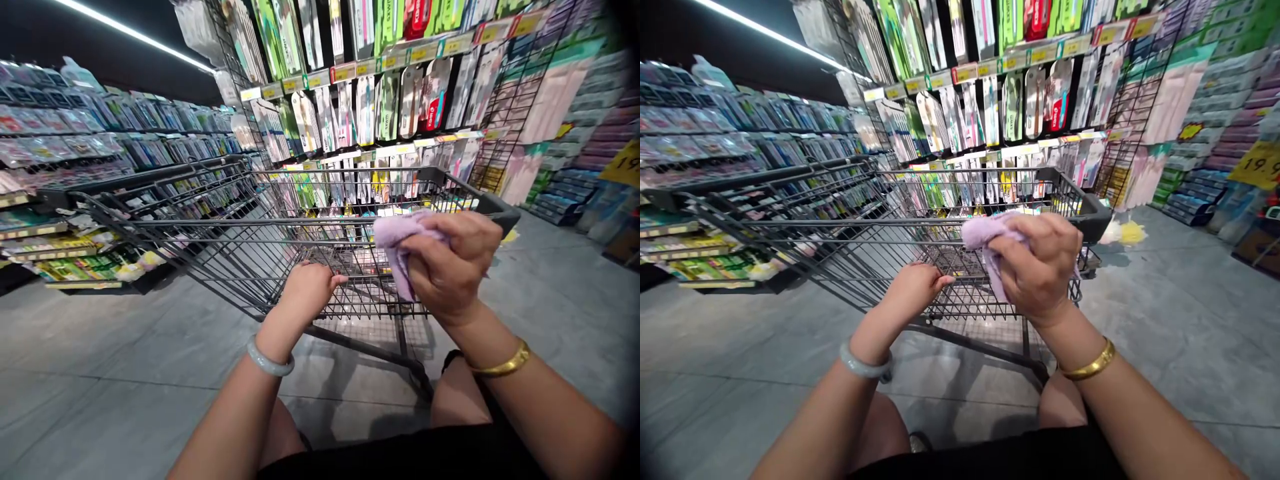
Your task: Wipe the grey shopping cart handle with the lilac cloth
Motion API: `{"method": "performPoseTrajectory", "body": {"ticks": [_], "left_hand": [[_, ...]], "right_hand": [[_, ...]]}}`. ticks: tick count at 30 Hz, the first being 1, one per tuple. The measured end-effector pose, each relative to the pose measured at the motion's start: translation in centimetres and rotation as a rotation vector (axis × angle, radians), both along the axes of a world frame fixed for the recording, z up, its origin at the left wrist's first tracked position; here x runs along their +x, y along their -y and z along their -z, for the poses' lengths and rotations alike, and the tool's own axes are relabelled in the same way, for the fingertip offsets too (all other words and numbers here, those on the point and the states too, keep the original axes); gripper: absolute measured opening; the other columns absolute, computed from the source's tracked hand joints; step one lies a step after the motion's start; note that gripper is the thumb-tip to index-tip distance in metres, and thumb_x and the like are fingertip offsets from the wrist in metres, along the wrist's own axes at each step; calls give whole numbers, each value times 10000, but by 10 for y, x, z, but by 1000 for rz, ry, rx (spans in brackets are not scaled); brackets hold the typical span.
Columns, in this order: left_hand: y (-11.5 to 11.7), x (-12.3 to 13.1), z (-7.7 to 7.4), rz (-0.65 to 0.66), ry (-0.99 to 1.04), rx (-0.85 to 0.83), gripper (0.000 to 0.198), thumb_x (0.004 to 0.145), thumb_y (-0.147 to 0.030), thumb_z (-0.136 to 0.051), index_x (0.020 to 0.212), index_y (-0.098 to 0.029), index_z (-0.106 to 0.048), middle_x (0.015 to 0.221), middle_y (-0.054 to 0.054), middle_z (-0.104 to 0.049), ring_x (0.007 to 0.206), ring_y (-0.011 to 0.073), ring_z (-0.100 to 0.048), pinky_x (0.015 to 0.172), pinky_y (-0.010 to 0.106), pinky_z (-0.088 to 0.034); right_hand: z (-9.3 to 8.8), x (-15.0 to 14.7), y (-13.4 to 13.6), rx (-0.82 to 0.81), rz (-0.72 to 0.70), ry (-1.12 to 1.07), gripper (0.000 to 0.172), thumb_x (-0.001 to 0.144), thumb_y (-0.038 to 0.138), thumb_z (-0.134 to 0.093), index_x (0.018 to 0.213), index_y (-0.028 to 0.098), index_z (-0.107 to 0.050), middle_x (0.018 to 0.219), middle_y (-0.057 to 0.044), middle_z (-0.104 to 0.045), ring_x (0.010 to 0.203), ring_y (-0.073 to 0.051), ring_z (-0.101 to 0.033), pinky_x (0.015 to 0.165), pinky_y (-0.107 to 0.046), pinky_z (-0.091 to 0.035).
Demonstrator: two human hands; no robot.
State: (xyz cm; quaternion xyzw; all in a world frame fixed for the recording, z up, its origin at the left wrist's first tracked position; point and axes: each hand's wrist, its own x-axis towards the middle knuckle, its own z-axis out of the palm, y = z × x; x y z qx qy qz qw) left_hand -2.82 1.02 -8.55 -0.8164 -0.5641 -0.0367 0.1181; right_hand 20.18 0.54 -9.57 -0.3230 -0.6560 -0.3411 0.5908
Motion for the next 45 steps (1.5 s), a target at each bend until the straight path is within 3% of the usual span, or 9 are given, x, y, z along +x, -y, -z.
{"method": "performPoseTrajectory", "body": {"ticks": [8, 11, 15, 19, 23, 29, 36, 42, 45], "left_hand": [[41, 16, -52, -89, 305, 458, 487, 1019, -479, -381, 715, -210, -649, 697, 38, -657, 663, 183, -587, 590, 314, -353], [28, 20, -50, 119, 451, 653, 343, 1000, -455, -462, 924, -195, -673, 943, 64, -705, 918, 200, -621, 813, 320, -454], [11, 21, -44, 281, 462, 757, 418, 982, -448, -516, 1323, -215, -577, 1406, 93, -589, 1329, 241, -491, 1150, 408, -324], [2, 18, -43, 290, 390, 710, 524, 994, -476, -478, 1455, -229, -451, 1498, 82, -523, 1426, 247, -409, 1234, 461, -178], [-9, 14, -40, 261, 347, 642, 457, 983, -547, -452, 1292, -231, -569, 1231, 56, -677, 1194, 244, -558, 1201, 461, -202], [-10, 14, -41, 198, 347, 671, 462, 978, -606, -384, 1114, -229, -615, 1048, 49, -680, 1028, 245, -548, 1053, 430, -292], [-4, 10, -48, 144, 308, 658, 413, 1009, -551, -352, 998, -234, -617, 918, 35, -663, 924, 230, -535, 904, 399, -307], [-3, 4, -50, 66, 279, 678, 415, 1018, -530, -337, 886, -229, -589, 843, 26, -641, 846, 223, -516, 857, 391, -298], [0, 0, -54, 27, 242, 681, 421, 1023, -512, -333, 823, -224, -566, 803, 28, -631, 823, 222, -517, 826, 381, -293]], "right_hand": [[42, -22, 2, -72, 146, 406, 118, 856, 254, -695, 972, 274, -685, 1118, 16, -711, 1093, -224, -528, 978, -434, -374], [20, -11, 2, -43, 172, 335, 98, 856, 248, -695, 949, 266, -670, 1121, -5, -694, 1088, -231, -533, 929, -417, -387], [-24, -6, -1, -43, 129, 114, 167, 857, 302, -700, 1014, 263, -658, 1128, -57, -649, 1087, -253, -544, 928, -429, -402], [-3, -13, -3, -57, 179, 312, 357, 889, 247, -660, 1240, 292, -612, 1114, -38, -684, 1091, -244, -531, 894, -420, -377], [26, 0, 2, -71, 132, 581, 196, 912, 223, -634, 1093, 292, -664, 1086, 5, -708, 1064, -213, -534, 887, -409, -361], [-14, 36, 9, -26, 169, 188, 283, 823, 196, -726, 1078, 312, -685, 1049, -22, -682, 1049, -232, -551, 894, -411, -405], [24, 43, 22, -118, 162, 536, 221, 901, 163, -625, 1093, 255, -686, 1055, -20, -715, 1049, -227, -568, 884, -413, -433], [-11, 64, 32, -40, 152, 233, 392, 836, 162, -700, 1206, 288, -673, 1043, -47, -692, 1038, -245, -563, 920, -434, -447], [-5, 57, 35, -51, 118, 308, 337, 867, 166, -660, 1193, 249, -675, 1052, -55, -705, 1040, -247, -569, 922, -448, -442]]}}
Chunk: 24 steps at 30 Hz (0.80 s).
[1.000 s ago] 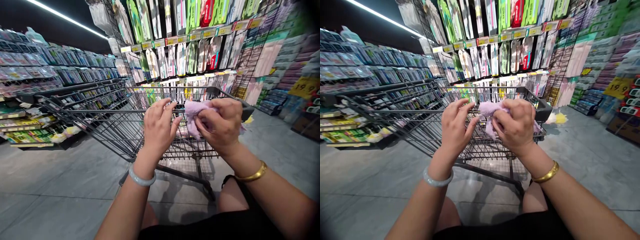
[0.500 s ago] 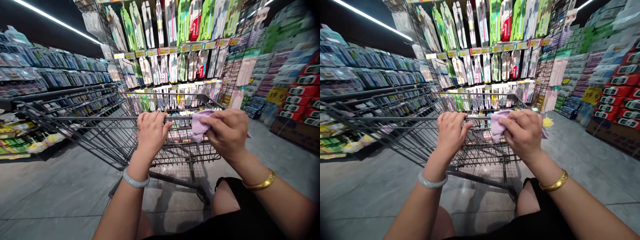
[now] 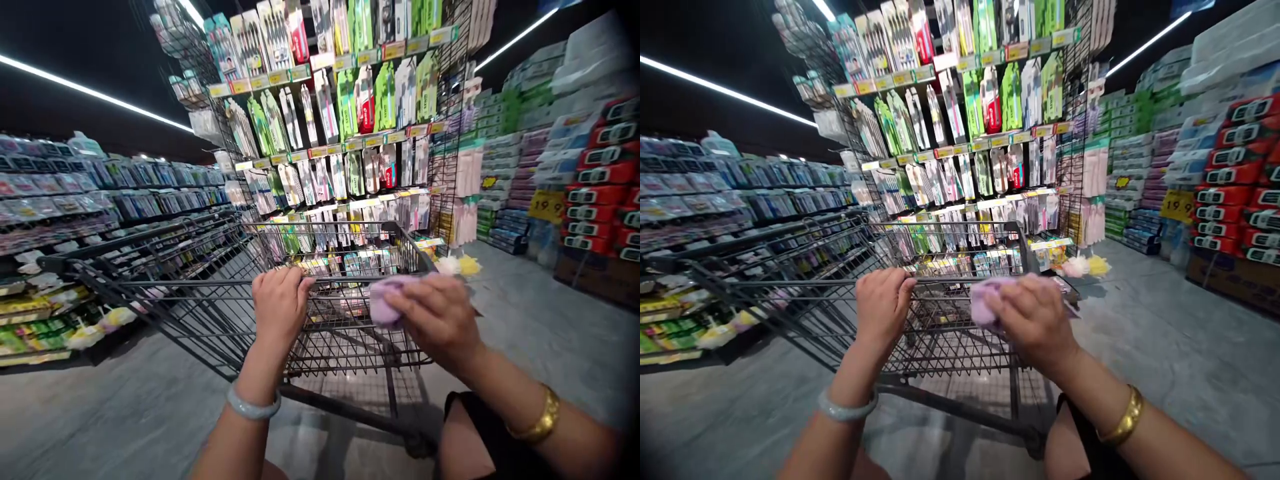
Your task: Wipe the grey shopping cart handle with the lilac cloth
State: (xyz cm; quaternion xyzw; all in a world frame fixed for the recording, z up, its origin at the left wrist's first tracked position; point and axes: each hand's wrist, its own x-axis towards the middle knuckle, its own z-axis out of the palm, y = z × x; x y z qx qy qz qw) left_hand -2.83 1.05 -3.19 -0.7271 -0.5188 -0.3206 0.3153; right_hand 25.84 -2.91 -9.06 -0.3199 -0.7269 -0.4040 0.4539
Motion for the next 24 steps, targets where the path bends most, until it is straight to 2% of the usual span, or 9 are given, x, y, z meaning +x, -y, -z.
{"method": "performPoseTrajectory", "body": {"ticks": [3, 5, 8, 11, 15, 18, 20, 22, 24], "left_hand": [[5, -5, -7, -24, -37, -61, 416, 1025, -498, -347, 802, -217, -558, 798, 32, -635, 818, 218, -525, 801, 371, -288], [10, -10, -11, -28, -56, -107, 417, 1025, -496, -349, 801, -213, -557, 806, 35, -638, 821, 216, -528, 794, 365, -291], [19, -19, -13, -40, -52, -122, 440, 1028, -494, -332, 770, -209, -544, 782, 38, -621, 795, 211, -516, 779, 359, -299], [28, -32, -12, -38, -23, -98, 463, 1031, -487, -306, 726, -208, -516, 731, 35, -583, 751, 205, -494, 757, 351, -308], [41, -55, -10, 3, 21, -94, 443, 1026, -455, -328, 691, -214, -490, 675, 25, -539, 713, 199, -474, 726, 340, -319], [52, -69, -9, 23, 55, -91, 427, 1017, -422, -355, 674, -216, -507, 662, 28, -541, 704, 197, -483, 717, 341, -335], [63, -69, -9, -12, 95, -22, 409, 1014, -402, -374, 714, -213, -576, 766, 50, -625, 785, 205, -541, 786, 362, -361], [77, -55, -11, -35, 135, 110, 343, 1006, -388, -415, 840, -225, -668, 996, 69, -696, 963, 228, -591, 935, 421, -352], [94, -31, -14, 45, 142, 200, 278, 996, -385, -451, 996, -258, -699, 1186, 68, -684, 1126, 250, -580, 1060, 486, -294]], "right_hand": [[22, -3, 10, -117, -78, 168, 246, 905, 168, -595, 1120, 238, -691, 1045, -40, -720, 1018, -231, -591, 898, -445, -450], [27, 5, 20, -146, -161, 126, 277, 878, 166, -613, 1119, 274, -694, 1021, -30, -719, 1002, -234, -602, 887, -449, -469], [9, 23, 33, -81, -212, -180, 415, 807, 189, -681, 1181, 368, -690, 972, -51, -689, 959, -281, -606, 887, -506, -481], [-13, 26, 33, -74, -205, -449, 452, 795, 169, -681, 1175, 414, -692, 974, -57, -663, 932, -294, -620, 878, -529, -484], [-16, 13, 20, -275, -358, -489, 455, 835, 102, -545, 1202, 340, -672, 1098, -53, -619, 1025, -243, -616, 860, -446, -515], [-14, 7, 10, -315, -424, -443, 444, 818, 57, -521, 1131, 318, -698, 1071, -42, -607, 1020, -215, -598, 876, -413, -499], [-18, 3, 7, -326, -439, -439, 434, 806, 43, -527, 1088, 317, -713, 1059, -33, -609, 999, -204, -595, 861, -396, -491], [-22, -4, 9, -340, -449, -472, 413, 802, 39, -536, 1049, 313, -721, 1054, -27, -611, 995, -201, -596, 845, -384, -487], [-24, -13, 17, -340, -457, -490, 390, 806, 36, -532, 1016, 304, -724, 1030, -27, -609, 986, -200, -592, 844, -383, -480]]}}
